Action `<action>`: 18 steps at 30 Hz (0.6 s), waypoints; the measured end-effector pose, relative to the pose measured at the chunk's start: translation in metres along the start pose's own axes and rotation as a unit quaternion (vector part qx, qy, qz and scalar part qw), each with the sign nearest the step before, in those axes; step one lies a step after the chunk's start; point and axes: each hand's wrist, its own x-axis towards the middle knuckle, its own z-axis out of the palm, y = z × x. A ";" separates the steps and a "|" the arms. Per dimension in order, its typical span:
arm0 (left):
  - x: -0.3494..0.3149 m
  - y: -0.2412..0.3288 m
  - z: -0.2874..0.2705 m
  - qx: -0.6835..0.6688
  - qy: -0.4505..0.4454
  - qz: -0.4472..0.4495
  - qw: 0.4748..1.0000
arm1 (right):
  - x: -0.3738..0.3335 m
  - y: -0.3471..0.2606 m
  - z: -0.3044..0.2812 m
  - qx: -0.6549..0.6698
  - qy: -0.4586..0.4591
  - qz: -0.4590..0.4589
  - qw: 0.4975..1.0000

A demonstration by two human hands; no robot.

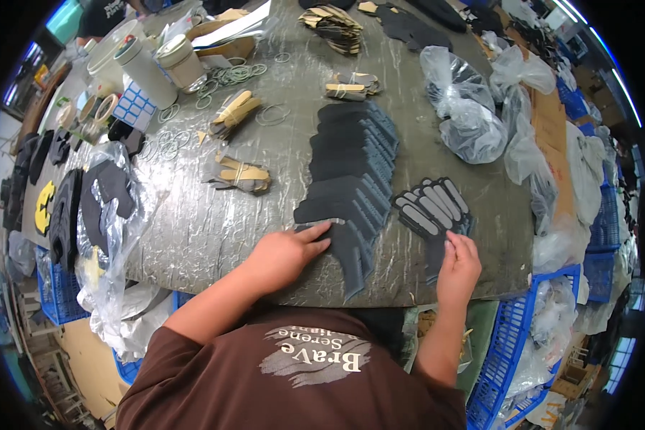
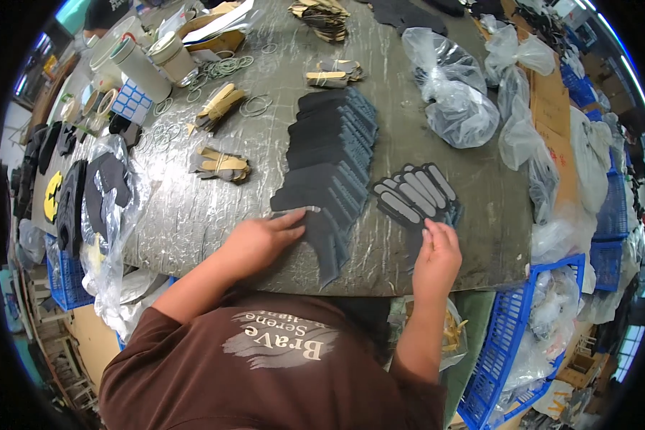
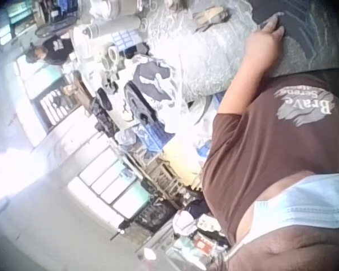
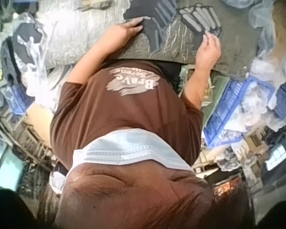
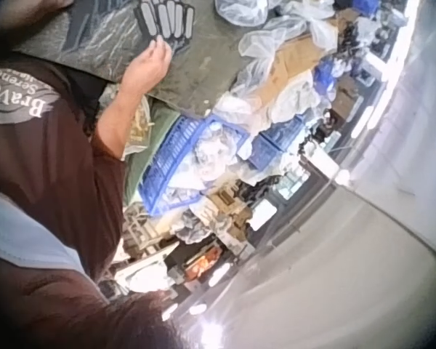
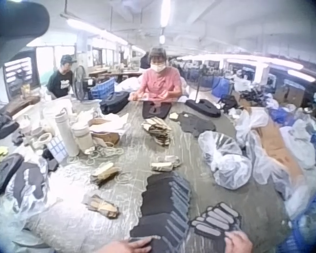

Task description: Sorting and bundling black shoe components using rubber bands.

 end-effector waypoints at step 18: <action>-0.011 0.028 0.008 -0.231 0.135 0.142 0.953 | -0.056 -0.100 0.060 0.489 -0.424 0.136 0.750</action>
